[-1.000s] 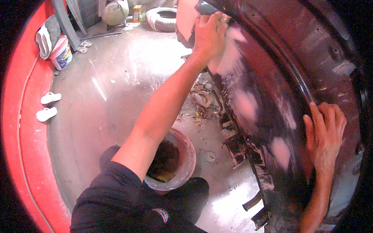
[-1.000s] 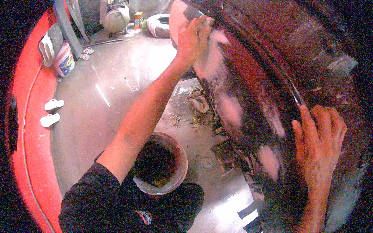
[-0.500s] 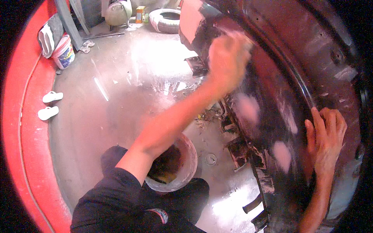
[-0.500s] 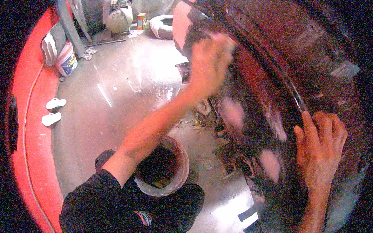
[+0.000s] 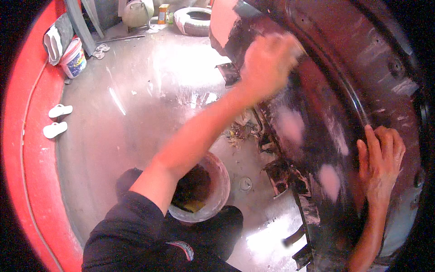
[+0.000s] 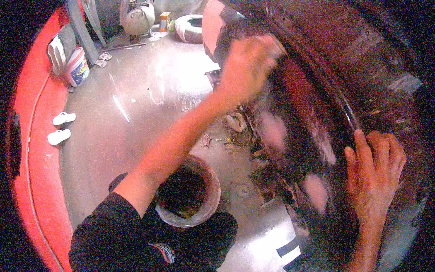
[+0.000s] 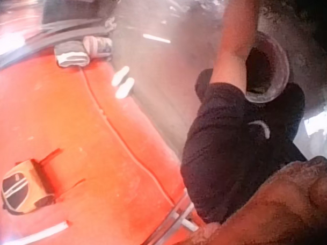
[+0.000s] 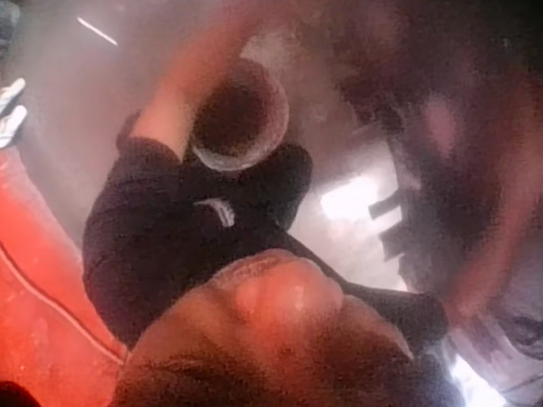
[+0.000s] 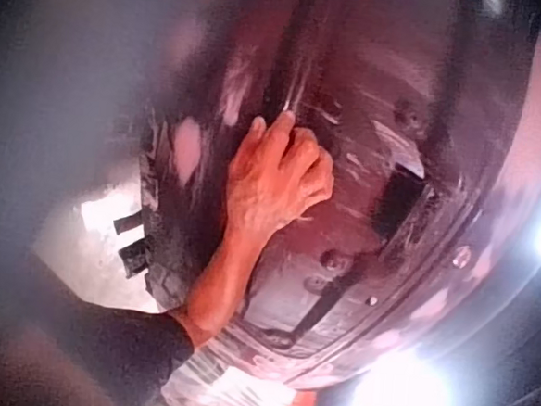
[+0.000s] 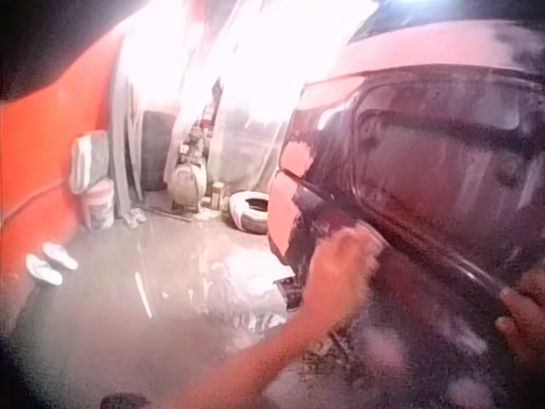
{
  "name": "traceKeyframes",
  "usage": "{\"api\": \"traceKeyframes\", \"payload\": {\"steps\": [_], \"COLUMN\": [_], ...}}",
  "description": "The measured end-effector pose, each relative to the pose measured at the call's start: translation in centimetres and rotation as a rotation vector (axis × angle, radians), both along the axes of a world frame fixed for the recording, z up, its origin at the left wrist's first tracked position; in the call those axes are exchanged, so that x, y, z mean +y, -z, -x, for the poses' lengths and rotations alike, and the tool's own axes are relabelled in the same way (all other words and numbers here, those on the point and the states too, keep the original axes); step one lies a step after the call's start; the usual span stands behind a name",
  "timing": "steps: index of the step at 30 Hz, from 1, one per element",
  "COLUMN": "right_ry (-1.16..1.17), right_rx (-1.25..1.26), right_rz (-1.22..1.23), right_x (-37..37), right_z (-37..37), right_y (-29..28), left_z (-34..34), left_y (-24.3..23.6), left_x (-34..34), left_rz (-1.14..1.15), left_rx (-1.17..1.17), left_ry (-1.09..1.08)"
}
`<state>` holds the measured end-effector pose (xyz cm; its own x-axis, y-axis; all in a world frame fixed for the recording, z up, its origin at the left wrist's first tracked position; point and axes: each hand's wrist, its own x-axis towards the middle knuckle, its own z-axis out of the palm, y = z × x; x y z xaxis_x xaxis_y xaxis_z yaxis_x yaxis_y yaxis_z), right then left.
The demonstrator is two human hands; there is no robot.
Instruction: The person sands a detached maroon car fender with a sanding block, repeatedly dipping the block into a bucket of water. The person works on the curved surface, smoothing the paint or primer.
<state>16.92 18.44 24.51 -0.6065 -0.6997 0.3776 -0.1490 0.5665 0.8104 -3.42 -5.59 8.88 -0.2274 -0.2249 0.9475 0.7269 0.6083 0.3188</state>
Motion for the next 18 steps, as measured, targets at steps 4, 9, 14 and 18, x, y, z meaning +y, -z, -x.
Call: {"api": "traceKeyframes", "payload": {"steps": [4,9,14,18], "right_ry": [-0.018,0.013,-0.038,0.006], "right_rx": [-0.036,-0.027,-0.023,-0.044], "right_rz": [0.057,0.025,0.029,0.051], "right_x": [-1.5,0.0,-1.1,-0.5], "right_z": [0.2,0.0,0.3,0.5], "right_y": [0.1,-0.1,0.1,0.2], "left_z": [5.5,-1.5,6.7,3.1], "left_y": [0.2,1.7,0.6,2.9], "left_x": [-4.0,1.5,-5.5,0.6], "left_rz": [-0.095,-0.077,-0.229,-0.195], "left_rx": [-0.112,-0.003,-0.208,-0.102], "left_ry": [-0.083,0.000,0.021,-0.058]}}
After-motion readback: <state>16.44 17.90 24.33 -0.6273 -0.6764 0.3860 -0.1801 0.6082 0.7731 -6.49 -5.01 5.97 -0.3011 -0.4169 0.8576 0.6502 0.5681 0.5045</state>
